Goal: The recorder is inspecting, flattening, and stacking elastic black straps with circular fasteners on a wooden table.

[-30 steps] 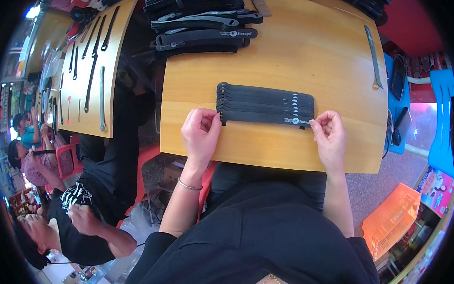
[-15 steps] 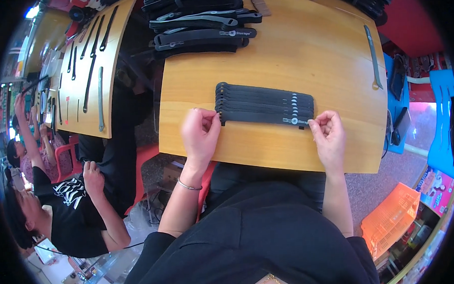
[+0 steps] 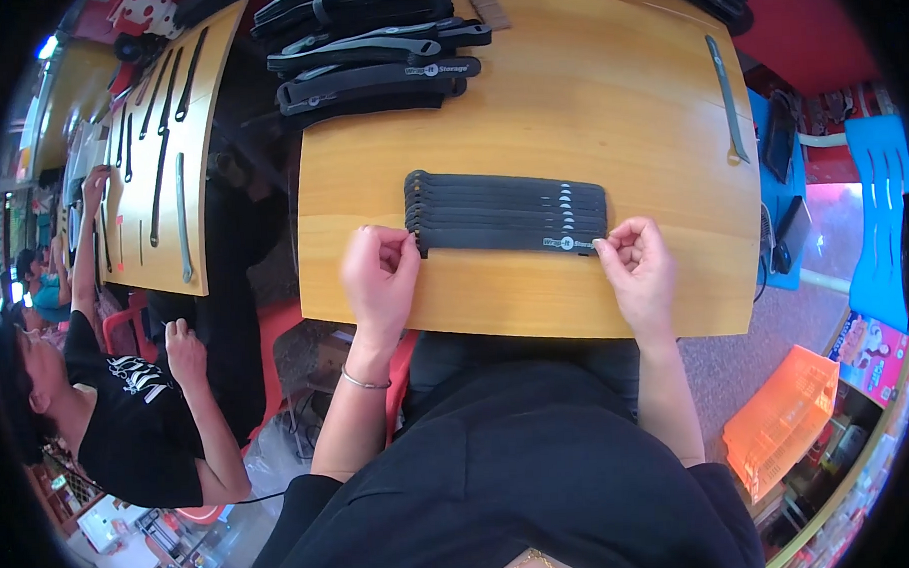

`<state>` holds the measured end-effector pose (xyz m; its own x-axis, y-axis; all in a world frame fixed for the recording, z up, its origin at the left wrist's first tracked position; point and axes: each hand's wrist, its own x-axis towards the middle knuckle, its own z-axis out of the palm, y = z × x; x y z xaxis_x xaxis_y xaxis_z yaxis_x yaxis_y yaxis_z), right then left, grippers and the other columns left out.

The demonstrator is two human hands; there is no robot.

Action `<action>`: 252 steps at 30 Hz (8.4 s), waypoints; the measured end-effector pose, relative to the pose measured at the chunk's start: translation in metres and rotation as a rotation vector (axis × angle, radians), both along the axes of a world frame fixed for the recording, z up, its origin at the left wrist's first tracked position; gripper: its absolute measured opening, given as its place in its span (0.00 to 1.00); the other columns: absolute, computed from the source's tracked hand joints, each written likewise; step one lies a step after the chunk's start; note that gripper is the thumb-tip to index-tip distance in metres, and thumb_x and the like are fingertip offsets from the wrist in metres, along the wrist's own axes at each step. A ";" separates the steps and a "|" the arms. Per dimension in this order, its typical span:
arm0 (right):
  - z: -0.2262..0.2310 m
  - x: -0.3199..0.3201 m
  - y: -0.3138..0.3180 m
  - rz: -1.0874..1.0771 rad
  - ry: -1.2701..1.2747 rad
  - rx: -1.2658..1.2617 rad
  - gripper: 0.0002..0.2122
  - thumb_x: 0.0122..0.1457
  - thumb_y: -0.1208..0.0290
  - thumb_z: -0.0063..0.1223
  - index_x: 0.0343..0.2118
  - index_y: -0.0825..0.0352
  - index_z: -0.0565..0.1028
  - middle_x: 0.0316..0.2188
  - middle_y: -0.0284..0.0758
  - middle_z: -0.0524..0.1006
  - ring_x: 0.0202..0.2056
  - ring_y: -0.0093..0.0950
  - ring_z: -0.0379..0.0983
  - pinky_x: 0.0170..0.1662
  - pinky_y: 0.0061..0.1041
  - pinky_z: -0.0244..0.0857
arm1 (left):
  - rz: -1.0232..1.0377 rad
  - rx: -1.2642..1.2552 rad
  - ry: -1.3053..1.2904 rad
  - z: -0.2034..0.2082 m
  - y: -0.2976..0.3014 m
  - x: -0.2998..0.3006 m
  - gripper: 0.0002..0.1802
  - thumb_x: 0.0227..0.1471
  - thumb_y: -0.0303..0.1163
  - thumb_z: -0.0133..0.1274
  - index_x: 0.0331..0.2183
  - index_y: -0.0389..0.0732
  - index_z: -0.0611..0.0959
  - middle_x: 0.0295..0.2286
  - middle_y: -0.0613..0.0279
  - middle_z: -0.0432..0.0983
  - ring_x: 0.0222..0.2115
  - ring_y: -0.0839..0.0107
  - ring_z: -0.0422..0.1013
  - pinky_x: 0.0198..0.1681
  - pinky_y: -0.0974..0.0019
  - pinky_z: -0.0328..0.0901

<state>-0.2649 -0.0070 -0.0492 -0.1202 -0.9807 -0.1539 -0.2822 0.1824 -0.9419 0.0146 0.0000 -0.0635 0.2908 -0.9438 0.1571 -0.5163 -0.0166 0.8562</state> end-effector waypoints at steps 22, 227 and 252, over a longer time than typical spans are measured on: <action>-0.005 0.002 0.003 -0.017 0.114 -0.143 0.09 0.52 0.81 0.60 0.30 0.68 0.69 0.21 0.28 0.72 0.19 0.12 0.67 0.22 0.13 0.61 | -0.002 -0.011 -0.016 0.000 -0.001 -0.001 0.05 0.44 0.16 0.57 0.25 0.33 0.76 0.22 0.62 0.69 0.17 0.78 0.65 0.20 0.75 0.59; 0.015 -0.011 0.027 0.055 -0.386 0.030 0.14 0.54 0.83 0.55 0.44 0.68 0.70 0.31 0.28 0.72 0.31 0.16 0.70 0.37 0.14 0.66 | -0.220 0.170 0.401 0.033 0.028 0.016 0.09 0.55 0.19 0.50 0.38 0.30 0.81 0.28 0.64 0.73 0.26 0.80 0.73 0.29 0.79 0.66; 0.004 -0.007 0.016 0.030 -0.188 -0.023 0.09 0.56 0.82 0.55 0.39 0.68 0.72 0.29 0.27 0.73 0.30 0.13 0.68 0.34 0.12 0.64 | -0.028 0.072 0.224 0.005 0.009 0.011 0.06 0.46 0.19 0.57 0.31 0.35 0.81 0.22 0.68 0.74 0.17 0.85 0.62 0.20 0.79 0.57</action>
